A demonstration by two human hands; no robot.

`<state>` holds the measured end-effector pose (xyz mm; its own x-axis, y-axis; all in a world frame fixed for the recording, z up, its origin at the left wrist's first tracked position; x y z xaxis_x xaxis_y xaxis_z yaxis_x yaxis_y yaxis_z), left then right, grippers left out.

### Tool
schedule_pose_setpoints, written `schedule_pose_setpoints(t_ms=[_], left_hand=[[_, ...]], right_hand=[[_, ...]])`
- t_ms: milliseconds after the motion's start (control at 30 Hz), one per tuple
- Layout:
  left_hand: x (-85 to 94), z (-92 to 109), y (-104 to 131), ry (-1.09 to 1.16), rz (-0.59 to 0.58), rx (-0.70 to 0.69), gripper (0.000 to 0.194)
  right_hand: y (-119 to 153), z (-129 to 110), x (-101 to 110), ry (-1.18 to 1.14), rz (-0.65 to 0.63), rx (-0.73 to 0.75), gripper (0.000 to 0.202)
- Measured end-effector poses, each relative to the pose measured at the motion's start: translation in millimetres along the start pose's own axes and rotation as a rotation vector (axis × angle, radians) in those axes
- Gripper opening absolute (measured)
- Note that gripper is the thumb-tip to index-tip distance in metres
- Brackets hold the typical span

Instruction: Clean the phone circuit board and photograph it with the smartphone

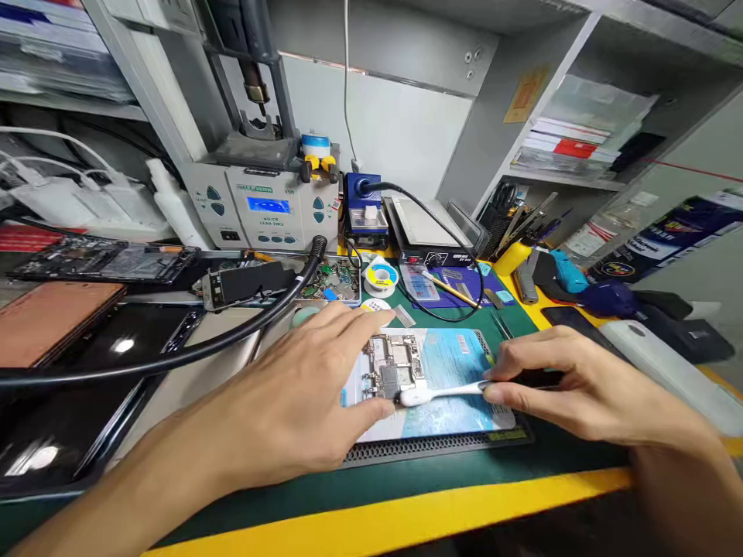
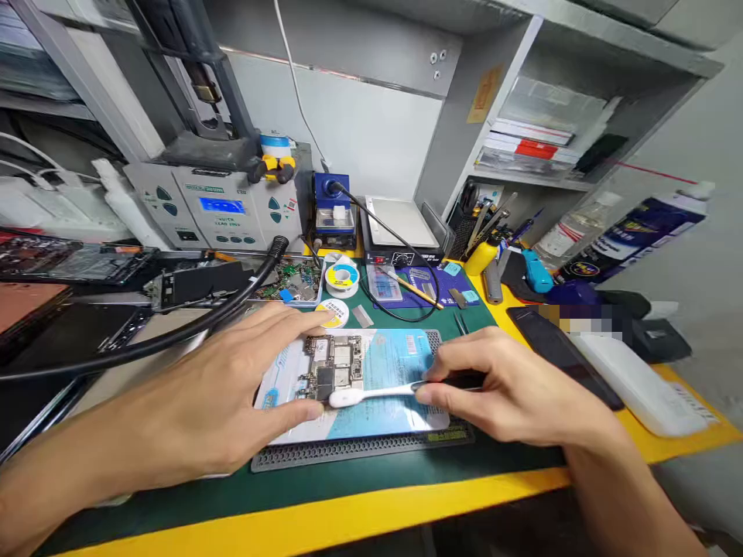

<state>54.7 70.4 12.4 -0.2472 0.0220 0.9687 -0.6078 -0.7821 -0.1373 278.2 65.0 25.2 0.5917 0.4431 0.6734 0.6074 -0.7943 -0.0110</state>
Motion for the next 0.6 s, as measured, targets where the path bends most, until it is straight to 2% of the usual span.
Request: schedule_pose_setpoints(t_ms=[133, 300, 500, 600], left_hand=[[-2.9, -3, -3, -0.005, -0.052, 0.042, 0.069], [-0.9, -1, -2, -0.016, 0.014, 0.01, 0.069], [-1.3, -3, -2, -0.025, 0.004, 0.01, 0.069], [-0.7, -2, -1, -0.026, 0.011, 0.004, 0.069]], right_hand=[[3, -1, 7, 0.012, 0.033, -0.028, 0.028], [1, -12, -3, 0.075, 0.049, 0.063, 0.03], [8, 6, 12, 0.043, 0.029, -0.076, 0.026], [3, -3, 9, 0.09, 0.068, -0.016, 0.028]])
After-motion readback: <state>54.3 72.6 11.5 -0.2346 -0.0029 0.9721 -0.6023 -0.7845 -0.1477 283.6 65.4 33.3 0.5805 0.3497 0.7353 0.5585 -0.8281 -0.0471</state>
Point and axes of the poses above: each hand's wrist, its own y-axis away from the middle knuckle, its own x-axis out of the back of the hand, z = x × y, the point moved 9 cm from there along -y, towards the middle knuckle, and after that the axes turned 13 degrees about -y, right-handed, at the moved point
